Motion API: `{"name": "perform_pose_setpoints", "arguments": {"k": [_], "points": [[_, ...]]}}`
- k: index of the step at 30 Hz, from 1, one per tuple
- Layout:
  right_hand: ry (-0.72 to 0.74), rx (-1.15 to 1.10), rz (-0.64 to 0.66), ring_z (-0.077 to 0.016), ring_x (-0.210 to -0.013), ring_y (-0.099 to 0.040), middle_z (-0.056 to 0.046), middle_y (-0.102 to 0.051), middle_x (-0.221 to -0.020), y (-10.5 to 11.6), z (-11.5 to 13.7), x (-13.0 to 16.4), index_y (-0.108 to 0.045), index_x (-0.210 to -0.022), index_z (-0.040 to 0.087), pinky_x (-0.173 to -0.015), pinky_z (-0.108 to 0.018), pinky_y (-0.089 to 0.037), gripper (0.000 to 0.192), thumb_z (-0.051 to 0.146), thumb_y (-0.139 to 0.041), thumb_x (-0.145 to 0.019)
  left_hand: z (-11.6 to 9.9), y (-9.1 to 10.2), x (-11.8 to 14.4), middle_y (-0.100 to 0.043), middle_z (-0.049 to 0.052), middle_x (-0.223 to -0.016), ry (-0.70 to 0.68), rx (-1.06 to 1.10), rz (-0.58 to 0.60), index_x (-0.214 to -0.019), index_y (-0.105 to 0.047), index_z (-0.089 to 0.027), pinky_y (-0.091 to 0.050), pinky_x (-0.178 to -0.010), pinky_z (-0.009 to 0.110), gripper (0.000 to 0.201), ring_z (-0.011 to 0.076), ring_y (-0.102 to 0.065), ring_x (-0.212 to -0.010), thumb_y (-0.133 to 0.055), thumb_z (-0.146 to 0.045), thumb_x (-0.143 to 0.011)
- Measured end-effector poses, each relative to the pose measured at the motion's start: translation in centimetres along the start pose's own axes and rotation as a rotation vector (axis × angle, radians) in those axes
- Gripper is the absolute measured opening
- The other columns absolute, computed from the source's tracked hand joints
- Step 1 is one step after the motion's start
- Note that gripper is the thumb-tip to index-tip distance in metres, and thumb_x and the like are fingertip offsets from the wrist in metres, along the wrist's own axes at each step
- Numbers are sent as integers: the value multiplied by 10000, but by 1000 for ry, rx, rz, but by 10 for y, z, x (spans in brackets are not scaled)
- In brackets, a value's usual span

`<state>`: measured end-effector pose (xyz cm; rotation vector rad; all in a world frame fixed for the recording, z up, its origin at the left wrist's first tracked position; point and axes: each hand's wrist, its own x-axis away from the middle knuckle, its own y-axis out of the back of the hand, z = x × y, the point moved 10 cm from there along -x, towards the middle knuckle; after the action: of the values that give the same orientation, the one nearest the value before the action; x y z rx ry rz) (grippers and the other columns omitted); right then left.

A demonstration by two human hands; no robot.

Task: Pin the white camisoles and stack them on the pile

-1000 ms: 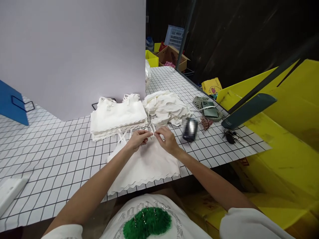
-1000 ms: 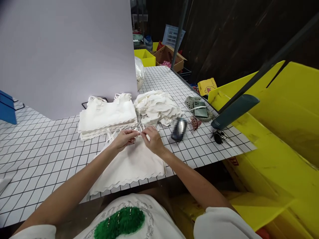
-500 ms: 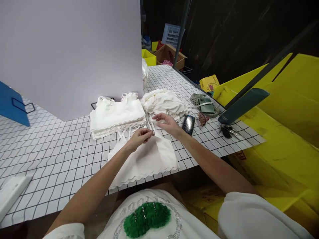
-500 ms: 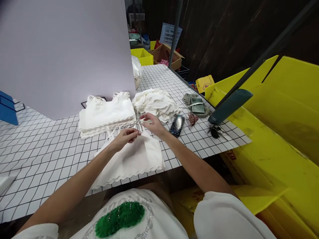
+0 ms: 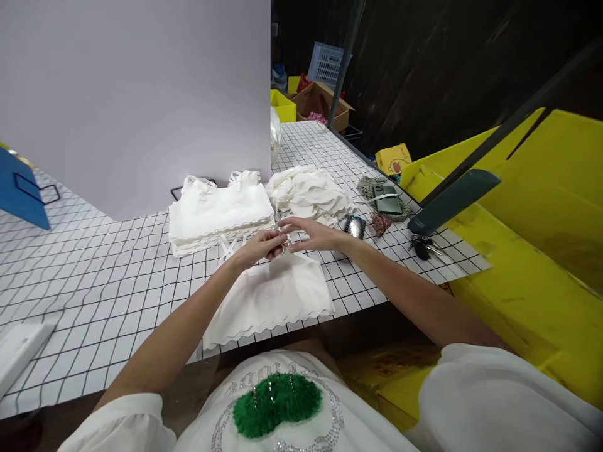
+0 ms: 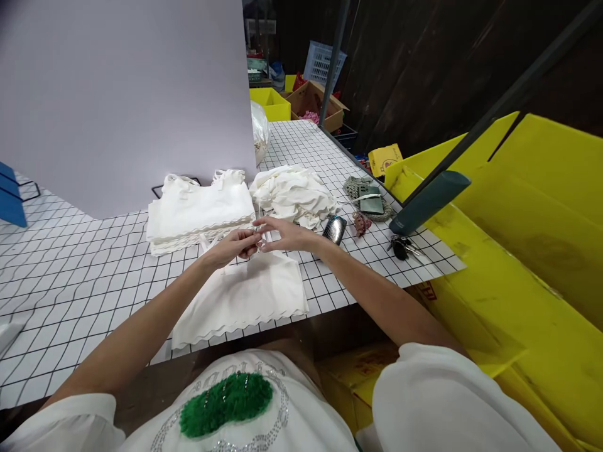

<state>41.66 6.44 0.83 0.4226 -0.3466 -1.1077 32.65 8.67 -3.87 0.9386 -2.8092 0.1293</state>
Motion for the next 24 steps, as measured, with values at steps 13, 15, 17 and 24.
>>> {"name": "perform_pose_setpoints", "arguments": {"k": [13,15,17,24], "points": [[-274,-178,34,-82,-488,-484,28,-550,-495,29,-17,56,-739,-767,129,-580,-266,-414,416,543,-737,-811,8,29,5,-693,27,-653,-7,-61,-226,-891,-664,-149,-396,-457,188,400,75,-530,-465,-768,-523,-797],[-300,-329,-15,-94,-464,-526,28,-561,-470,17,-24,71,-743,-829,121,-595,-277,-457,438,559,-724,-827,17,13,18,-747,76,-746,64,-24,-169,-901,-700,-135,-492,-520,226,424,116,-629,-530,-739,-550,-820],[-340,-451,-37,-110,-443,-566,21,-577,-461,-2,-31,86,-737,-870,113,-547,-261,-452,461,572,-722,-828,31,-24,36,-777,141,-847,180,87,19,-858,-741,-110,-587,-672,309,488,187,-725,-679,-686,-595,-851],[-431,-702,21,-168,-489,-668,-23,-666,-537,-63,-27,122,-706,-913,115,-446,-228,-461,479,589,-692,-844,56,-106,61,-772,186,-1071,351,766,16,-960,-763,-91,-548,-1017,372,377,251,-744,-1023,-673,-455,-923]]}}
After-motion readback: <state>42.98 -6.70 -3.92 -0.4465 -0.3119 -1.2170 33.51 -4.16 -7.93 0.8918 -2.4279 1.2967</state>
